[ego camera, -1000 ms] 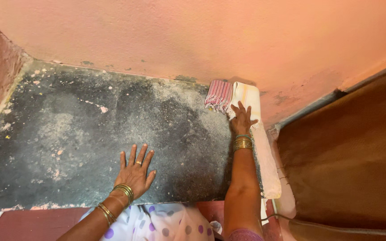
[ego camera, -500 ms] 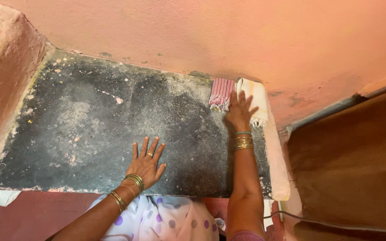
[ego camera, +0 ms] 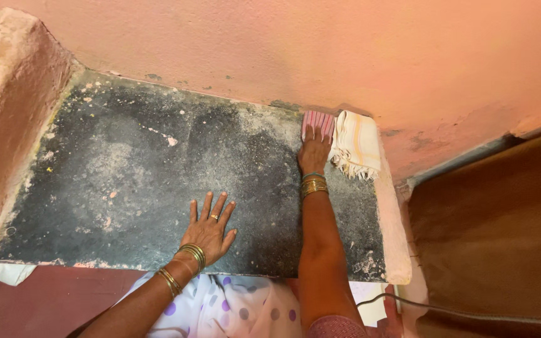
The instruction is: The person folds two small cloths on a low counter. First, a white cloth with yellow stripes is folded into a compact rectangle and set aside. Then, a red-and-white checkered cloth is unfolded, smoothed, and folded into a neat rectangle. Finally, the white cloth is refolded and placed next to the checkered one.
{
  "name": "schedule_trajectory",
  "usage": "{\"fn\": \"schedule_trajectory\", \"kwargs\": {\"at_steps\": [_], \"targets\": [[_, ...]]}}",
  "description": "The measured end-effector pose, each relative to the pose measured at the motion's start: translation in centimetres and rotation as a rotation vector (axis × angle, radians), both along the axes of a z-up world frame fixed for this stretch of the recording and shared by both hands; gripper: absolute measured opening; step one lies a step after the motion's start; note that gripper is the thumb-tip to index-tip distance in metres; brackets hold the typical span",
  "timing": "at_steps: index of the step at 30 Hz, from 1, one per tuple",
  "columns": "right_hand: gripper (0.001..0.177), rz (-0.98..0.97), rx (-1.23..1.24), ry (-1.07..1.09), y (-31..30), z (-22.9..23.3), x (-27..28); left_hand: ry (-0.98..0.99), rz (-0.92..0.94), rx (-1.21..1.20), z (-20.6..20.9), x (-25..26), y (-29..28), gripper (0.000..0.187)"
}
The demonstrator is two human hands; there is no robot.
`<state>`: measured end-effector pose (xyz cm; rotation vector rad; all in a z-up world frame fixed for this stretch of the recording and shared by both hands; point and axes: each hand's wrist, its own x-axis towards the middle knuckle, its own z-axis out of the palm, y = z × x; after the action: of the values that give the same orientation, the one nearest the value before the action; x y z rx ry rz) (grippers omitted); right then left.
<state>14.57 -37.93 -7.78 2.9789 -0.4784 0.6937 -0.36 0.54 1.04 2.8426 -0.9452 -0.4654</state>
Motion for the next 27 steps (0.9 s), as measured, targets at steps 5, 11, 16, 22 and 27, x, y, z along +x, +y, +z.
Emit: {"fn": "schedule_trajectory", "kwargs": {"at_steps": [5, 11, 16, 22, 27], "targets": [[0.055, 0.190, 0.062, -0.096, 1.8, 1.1, -2.5, -0.008, -0.006, -0.030, -0.2, -0.1, 0.3, 0.072], [0.051, 0.268, 0.121, -0.172, 8.9, 1.7, -7.9, -0.031, 0.015, -0.090, -1.2, -0.4, 0.5, 0.072], [0.056, 0.383, 0.148, -0.169, 16.2, 2.3, -13.0, -0.136, 0.123, -0.397, -4.2, -0.4, 1.2, 0.071], [0.058, 0.568, 0.244, -0.136, 25.7, 3.3, -21.5, -0.183, 0.297, -1.100, -8.7, 0.6, 3.0, 0.058], [0.051, 0.602, 0.250, -0.087, 31.0, 5.1, -27.3, 0.026, 0.408, -1.333, -10.4, 0.0, 4.2, 0.058]]}}
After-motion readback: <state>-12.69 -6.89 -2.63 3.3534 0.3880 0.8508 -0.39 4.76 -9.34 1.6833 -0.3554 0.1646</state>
